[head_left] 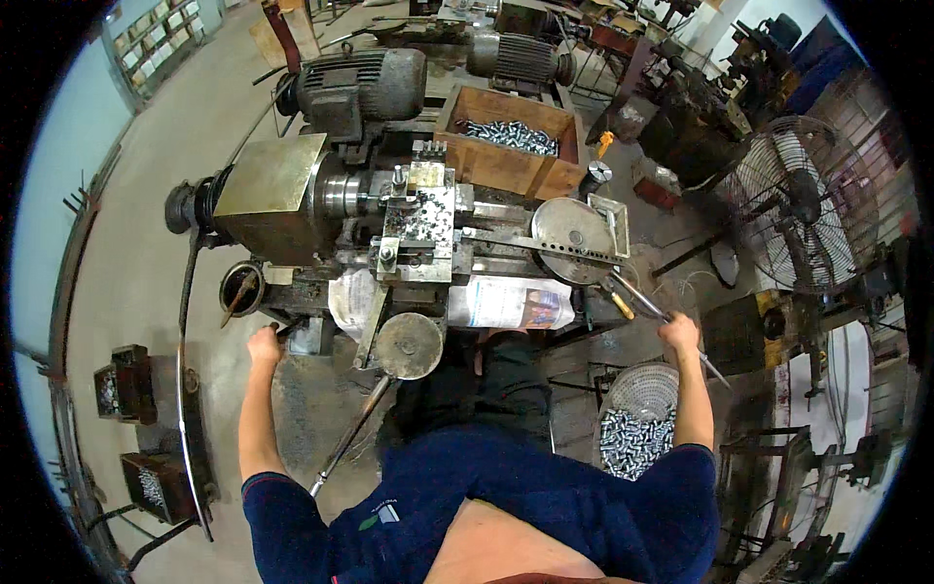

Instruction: The person loads small metal cylinders into a lathe chuck, operates manual levers to machine the parts, and places the finished items into a metal bin.

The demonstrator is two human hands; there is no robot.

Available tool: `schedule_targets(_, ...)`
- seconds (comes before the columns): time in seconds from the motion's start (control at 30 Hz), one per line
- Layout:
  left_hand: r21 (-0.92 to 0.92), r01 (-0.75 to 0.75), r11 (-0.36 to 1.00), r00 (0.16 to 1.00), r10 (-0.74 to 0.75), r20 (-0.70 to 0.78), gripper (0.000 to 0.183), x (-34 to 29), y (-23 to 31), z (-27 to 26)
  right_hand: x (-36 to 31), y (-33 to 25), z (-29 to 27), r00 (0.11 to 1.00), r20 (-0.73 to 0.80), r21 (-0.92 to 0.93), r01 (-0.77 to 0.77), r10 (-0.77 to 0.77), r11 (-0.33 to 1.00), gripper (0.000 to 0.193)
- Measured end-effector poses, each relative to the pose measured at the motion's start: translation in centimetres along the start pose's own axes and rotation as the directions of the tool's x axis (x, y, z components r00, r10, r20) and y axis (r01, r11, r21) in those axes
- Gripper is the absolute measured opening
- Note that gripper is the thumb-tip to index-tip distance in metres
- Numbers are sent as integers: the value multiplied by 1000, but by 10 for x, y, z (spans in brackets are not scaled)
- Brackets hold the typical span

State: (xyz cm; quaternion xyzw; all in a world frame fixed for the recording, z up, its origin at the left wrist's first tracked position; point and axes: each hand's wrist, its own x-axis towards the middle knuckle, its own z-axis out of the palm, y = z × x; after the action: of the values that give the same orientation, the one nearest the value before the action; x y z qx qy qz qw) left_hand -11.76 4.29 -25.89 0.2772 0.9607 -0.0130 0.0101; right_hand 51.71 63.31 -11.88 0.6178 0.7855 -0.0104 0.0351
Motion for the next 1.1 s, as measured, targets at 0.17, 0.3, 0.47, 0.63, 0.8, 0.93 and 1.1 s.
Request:
schedule_targets(0.17, -323, 10, 946, 978, 57, 200, 37, -46, -3, -50, -33, 23, 32, 991, -74, -74, -114, 109, 991, 32)
schedule_targets(0.3, -724, 165, 670, 915, 169, 365, 36, -118, 47, -116, -105, 3, 32, 1000, 3, -19, 16, -16, 1000, 28)
schedule_targets(0.47, -827, 93, 554, 813, 437, 385, 36, -177, 120, -169, -181, -8, 75, 983, 39, 312, 159, -180, 937, 27)
schedule_targets(0.63, -530, 0, 848, 797, 321, 512, 31, -182, 146, -146, -218, -55, 49, 975, 190, 588, -17, -117, 808, 28)
schedule_targets(0.8, -608, -18, 794, 801, 375, 466, 31, -178, 142, -141, -221, -58, 44, 955, 268, 633, -77, -125, 771, 23)
schedule_targets(0.93, -592, -3, 806, 794, 361, 488, 35, -178, 138, -142, -195, -36, 82, 949, 93, 276, 266, -301, 924, 20)
schedule_targets(1.1, -524, -44, 850, 735, 383, 559, 40, -173, 143, -156, -124, 19, 53, 968, 251, 20, 0, -5, 1000, 40)
